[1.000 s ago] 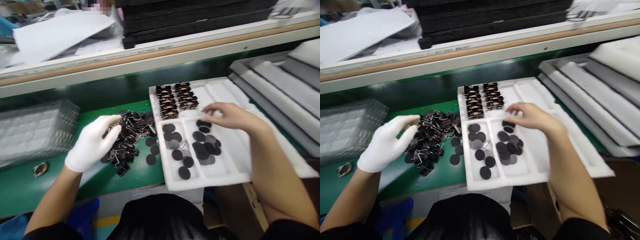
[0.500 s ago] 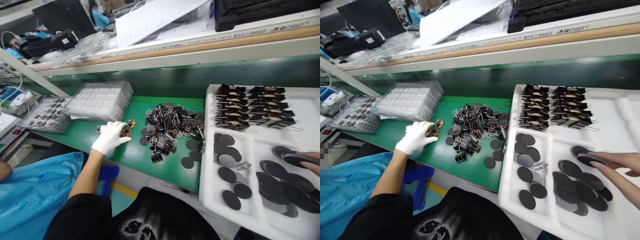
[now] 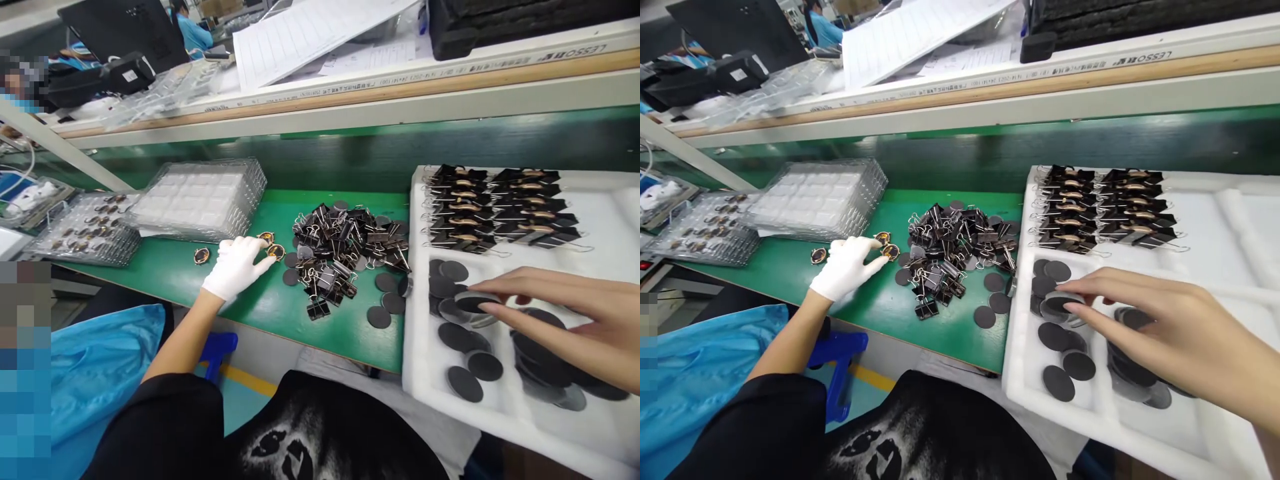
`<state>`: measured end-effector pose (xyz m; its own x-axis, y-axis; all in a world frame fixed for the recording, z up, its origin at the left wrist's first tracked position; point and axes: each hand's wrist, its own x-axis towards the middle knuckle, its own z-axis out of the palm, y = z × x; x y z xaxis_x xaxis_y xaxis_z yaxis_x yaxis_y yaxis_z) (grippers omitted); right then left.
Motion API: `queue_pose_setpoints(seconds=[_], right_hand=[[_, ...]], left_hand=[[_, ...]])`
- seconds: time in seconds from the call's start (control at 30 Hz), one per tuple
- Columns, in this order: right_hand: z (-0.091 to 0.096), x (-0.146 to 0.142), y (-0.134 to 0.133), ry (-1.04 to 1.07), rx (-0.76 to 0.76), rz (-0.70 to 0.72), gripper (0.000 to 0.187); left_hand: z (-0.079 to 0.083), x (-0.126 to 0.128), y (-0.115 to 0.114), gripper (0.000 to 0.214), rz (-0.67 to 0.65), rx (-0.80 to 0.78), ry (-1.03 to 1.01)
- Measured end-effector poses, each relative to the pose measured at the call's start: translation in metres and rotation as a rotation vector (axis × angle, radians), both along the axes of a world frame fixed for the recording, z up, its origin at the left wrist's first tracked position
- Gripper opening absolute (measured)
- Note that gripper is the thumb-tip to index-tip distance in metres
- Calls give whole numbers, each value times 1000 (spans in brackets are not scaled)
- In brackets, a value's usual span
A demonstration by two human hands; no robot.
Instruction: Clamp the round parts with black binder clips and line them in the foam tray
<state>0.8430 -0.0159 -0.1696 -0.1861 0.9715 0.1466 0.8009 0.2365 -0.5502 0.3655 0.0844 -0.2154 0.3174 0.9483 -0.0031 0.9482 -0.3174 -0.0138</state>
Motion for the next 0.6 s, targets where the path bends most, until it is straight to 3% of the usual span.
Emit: queue_pose_setpoints(seconds=[0.13,0.3,0.5,0.6], right_hand=[[7,-19,9,86,-20,202,17],[1,-28,9,139,-83,248,18],[-9,-32,4,429,-160,89,15],[-14,-35,7,630,-286,-13,20]], left_hand=[[-1,15,13,43,-27,-17,47],[-5,22,37,29,-93,-59,43],[-5,20,39,28,-64,55,-124],[0,22,38,27,1,150,-279]])
